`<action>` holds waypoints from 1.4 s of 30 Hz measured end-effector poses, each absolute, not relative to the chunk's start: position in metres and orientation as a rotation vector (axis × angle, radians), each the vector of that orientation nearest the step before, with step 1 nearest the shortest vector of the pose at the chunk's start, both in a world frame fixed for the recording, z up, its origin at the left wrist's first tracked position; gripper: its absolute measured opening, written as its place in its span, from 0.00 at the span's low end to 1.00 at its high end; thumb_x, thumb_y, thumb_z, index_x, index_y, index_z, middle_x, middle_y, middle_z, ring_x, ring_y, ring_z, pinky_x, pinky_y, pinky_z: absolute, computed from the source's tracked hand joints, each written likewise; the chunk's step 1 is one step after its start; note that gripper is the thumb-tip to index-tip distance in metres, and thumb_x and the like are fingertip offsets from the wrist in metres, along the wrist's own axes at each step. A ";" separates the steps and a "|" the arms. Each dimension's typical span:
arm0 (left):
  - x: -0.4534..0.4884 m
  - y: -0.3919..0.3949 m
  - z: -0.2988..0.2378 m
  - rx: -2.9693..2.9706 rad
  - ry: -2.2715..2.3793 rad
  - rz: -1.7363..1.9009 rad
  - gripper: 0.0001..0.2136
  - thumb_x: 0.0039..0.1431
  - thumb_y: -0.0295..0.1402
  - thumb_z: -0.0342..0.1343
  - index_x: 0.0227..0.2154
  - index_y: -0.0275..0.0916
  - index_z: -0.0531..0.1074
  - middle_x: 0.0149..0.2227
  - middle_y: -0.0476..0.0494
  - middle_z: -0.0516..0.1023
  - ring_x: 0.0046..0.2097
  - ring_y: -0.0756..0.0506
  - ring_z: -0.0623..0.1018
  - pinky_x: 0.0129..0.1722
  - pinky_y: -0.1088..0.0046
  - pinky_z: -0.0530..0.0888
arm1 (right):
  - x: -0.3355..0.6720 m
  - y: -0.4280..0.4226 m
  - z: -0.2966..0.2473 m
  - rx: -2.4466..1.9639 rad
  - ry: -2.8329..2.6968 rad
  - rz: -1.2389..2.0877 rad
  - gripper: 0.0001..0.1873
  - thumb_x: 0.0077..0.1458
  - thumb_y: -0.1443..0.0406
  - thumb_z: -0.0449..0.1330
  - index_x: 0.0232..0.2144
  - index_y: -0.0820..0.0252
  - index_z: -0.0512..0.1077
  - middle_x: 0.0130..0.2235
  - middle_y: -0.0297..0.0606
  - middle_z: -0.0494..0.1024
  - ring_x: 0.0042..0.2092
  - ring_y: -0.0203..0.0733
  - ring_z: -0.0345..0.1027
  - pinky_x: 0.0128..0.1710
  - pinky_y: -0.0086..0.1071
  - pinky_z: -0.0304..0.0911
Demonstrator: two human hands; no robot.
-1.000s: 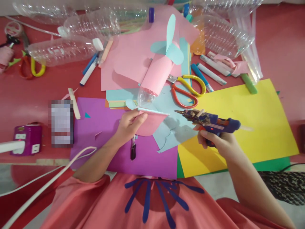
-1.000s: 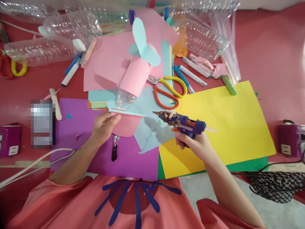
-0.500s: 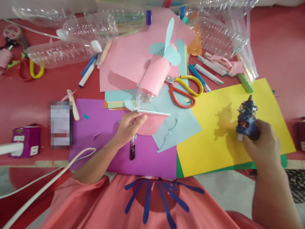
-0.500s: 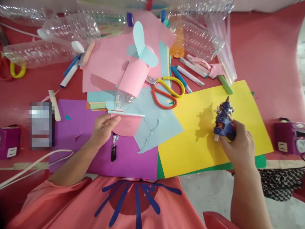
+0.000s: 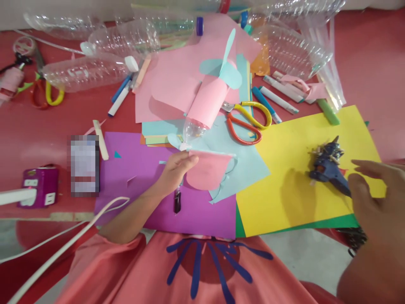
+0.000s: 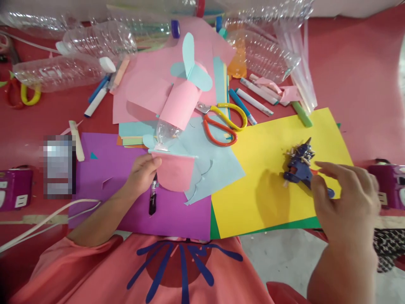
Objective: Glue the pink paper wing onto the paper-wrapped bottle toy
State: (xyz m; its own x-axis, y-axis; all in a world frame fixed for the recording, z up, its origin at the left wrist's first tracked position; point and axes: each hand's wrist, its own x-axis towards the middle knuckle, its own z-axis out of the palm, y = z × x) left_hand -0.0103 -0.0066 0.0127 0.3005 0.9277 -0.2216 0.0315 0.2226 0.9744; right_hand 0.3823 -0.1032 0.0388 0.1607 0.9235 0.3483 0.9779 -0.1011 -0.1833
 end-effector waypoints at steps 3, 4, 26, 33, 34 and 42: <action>-0.005 -0.009 0.013 1.003 1.055 0.843 0.23 0.51 0.56 0.61 0.20 0.40 0.66 0.21 0.51 0.65 0.28 0.48 0.69 0.32 0.68 0.68 | 0.328 -0.084 0.047 -1.725 -1.952 0.104 0.08 0.60 0.69 0.57 0.38 0.52 0.74 0.34 0.43 0.80 0.36 0.46 0.75 0.37 0.39 0.70; -0.003 -0.009 0.014 0.949 1.030 0.842 0.23 0.51 0.56 0.61 0.22 0.40 0.70 0.22 0.50 0.68 0.31 0.46 0.73 0.34 0.67 0.71 | 0.310 -0.077 0.047 -1.577 -2.031 0.237 0.09 0.61 0.70 0.56 0.38 0.53 0.74 0.33 0.42 0.80 0.36 0.44 0.75 0.36 0.37 0.70; 0.003 -0.015 0.006 0.936 0.969 0.850 0.24 0.54 0.58 0.59 0.35 0.38 0.77 0.33 0.44 0.80 0.40 0.43 0.79 0.43 0.65 0.74 | 0.188 -0.034 0.014 -1.314 -1.027 1.612 0.17 0.49 0.52 0.66 0.36 0.55 0.72 0.33 0.35 0.76 0.34 0.41 0.69 0.33 0.33 0.67; 0.000 -0.003 0.022 0.799 0.732 0.825 0.32 0.44 0.57 0.65 0.49 0.43 0.72 0.37 0.45 0.78 0.36 0.47 0.77 0.32 0.73 0.73 | 0.217 -0.014 0.025 -1.273 -1.142 1.820 0.11 0.43 0.61 0.64 0.32 0.57 0.73 0.27 0.31 0.73 0.26 0.36 0.66 0.23 0.28 0.62; 0.000 -0.002 0.024 0.800 0.743 0.807 0.33 0.43 0.55 0.67 0.50 0.43 0.71 0.36 0.47 0.77 0.35 0.48 0.76 0.31 0.74 0.71 | 0.220 -0.011 0.029 -1.254 -1.187 1.860 0.11 0.42 0.63 0.65 0.32 0.58 0.73 0.26 0.31 0.73 0.25 0.35 0.66 0.22 0.27 0.61; 0.001 -0.005 0.030 0.992 0.856 0.687 0.31 0.45 0.28 0.65 0.54 0.44 0.62 0.29 0.57 0.70 0.31 0.54 0.72 0.33 0.77 0.68 | 0.230 -0.006 0.042 -1.166 -1.640 1.816 0.10 0.46 0.67 0.63 0.35 0.61 0.77 0.33 0.36 0.80 0.32 0.37 0.72 0.29 0.27 0.67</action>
